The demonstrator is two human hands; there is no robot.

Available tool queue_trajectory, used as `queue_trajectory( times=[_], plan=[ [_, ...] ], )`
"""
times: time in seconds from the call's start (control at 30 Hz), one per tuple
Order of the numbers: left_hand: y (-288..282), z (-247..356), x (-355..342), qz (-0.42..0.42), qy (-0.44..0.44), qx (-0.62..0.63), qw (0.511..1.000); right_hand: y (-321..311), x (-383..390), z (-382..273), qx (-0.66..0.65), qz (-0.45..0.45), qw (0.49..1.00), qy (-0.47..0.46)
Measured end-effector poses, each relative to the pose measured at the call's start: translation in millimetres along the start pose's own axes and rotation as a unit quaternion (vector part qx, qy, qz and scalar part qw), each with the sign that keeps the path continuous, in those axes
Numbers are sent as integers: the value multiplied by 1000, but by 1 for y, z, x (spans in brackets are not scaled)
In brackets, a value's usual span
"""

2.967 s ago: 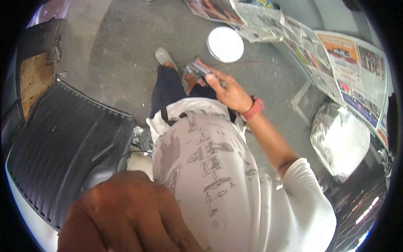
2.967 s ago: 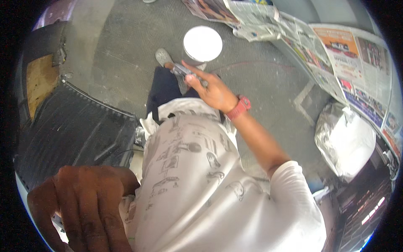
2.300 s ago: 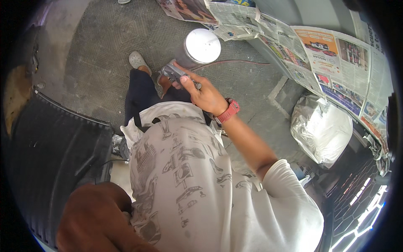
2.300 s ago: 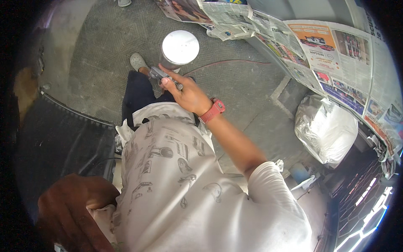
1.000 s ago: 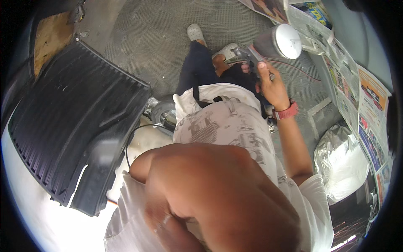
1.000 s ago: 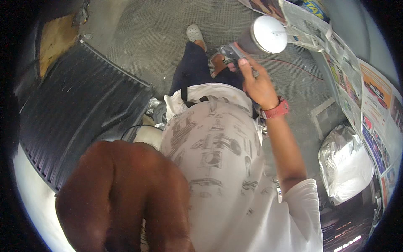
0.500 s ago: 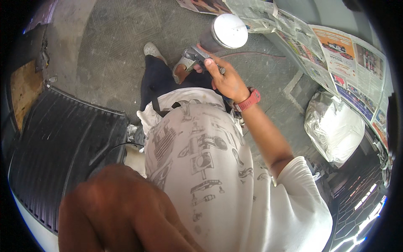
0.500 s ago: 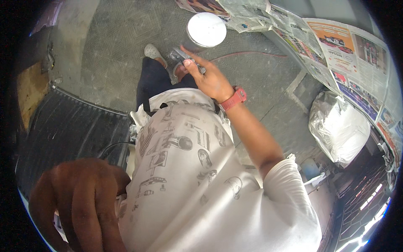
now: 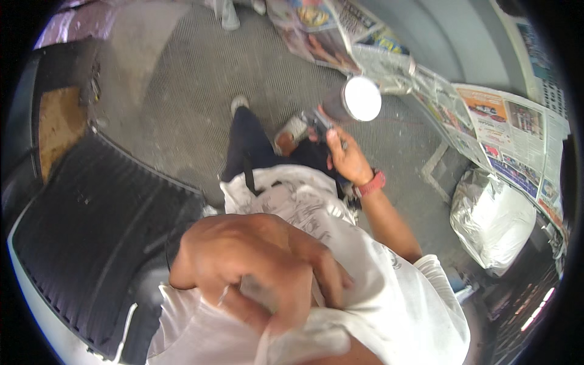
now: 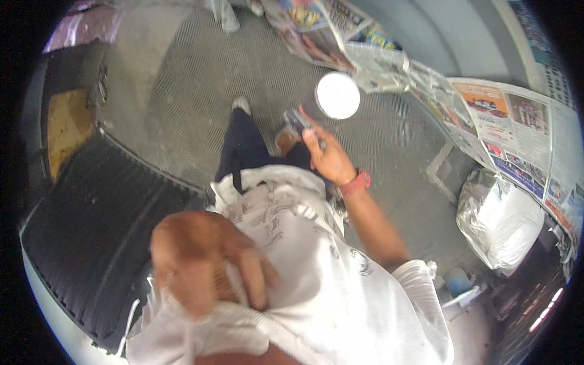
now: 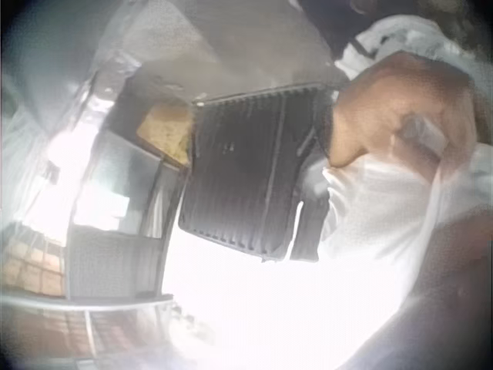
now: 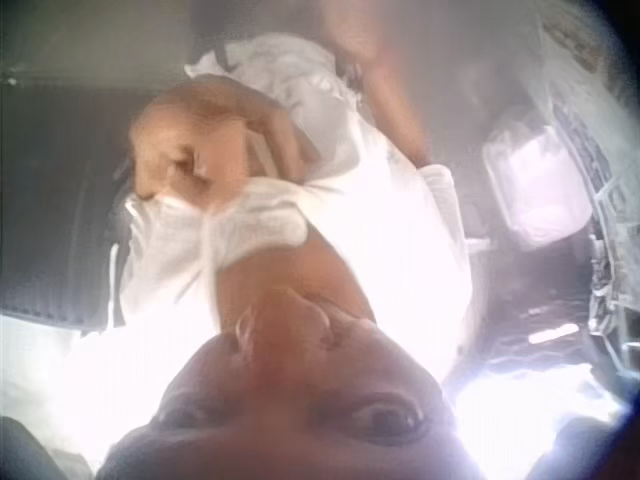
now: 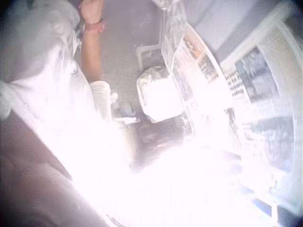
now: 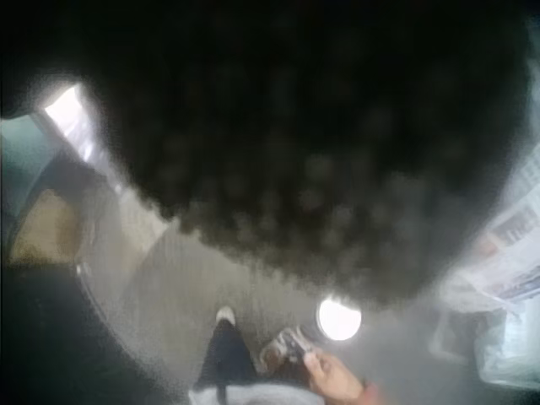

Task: The person uses a spray gun to apply white paint to a large curved car part, likely a bumper, in a workshop. The person moves around the part to cover different areas and then walks away from the work area.

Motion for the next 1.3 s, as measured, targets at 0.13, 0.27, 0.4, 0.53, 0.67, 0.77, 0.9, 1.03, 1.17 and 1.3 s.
queue_trajectory(
  times=[0.13, 0.27, 0.4, 0.53, 0.67, 0.77, 0.9, 1.03, 1.17, 1.3],
  plan=[
    [-58, -9, 17, 43, -132, -131, 982, 17, -13, -25, 13, -18, 1000, -8],
    [-184, -72, 81, 168, -374, -195, 891, 39, -25, -65, -28, 31, 999, 4],
    [-241, -94, 93, 188, -363, -306, 860, 64, -45, -102, -39, 74, 996, -18],
    [-239, -103, 88, 158, -359, -212, 895, 86, -62, -131, -42, 127, 989, -63],
    [-244, -86, 85, 127, -356, -229, 897, 97, -64, -146, -56, 227, 962, -139],
    [-251, -84, 88, 116, -363, -180, 907, 95, -54, -154, -71, 297, 944, -126],
    [-255, -88, 86, 128, -384, -161, 900, 86, -45, -151, -86, 372, 915, -129],
    [-263, -93, 84, 137, -390, -157, 897, 82, -46, -146, -107, 404, 899, -134],
    [-279, -83, 92, 174, -412, -197, 873, 86, -60, -147, -88, 399, 901, -149],
    [-305, -72, 106, 229, -381, -240, 863, 99, -80, -154, -73, 354, 920, -150]
  ],
)
Point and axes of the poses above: each hand's wrist, its own x-axis away from the middle knuckle, its own y-axis out of the palm, z = x × y, the point moved 9 cm from there along -x, towards the middle knuckle, and after that the axes turned 7 degrees about z, right-handed, at the moved point
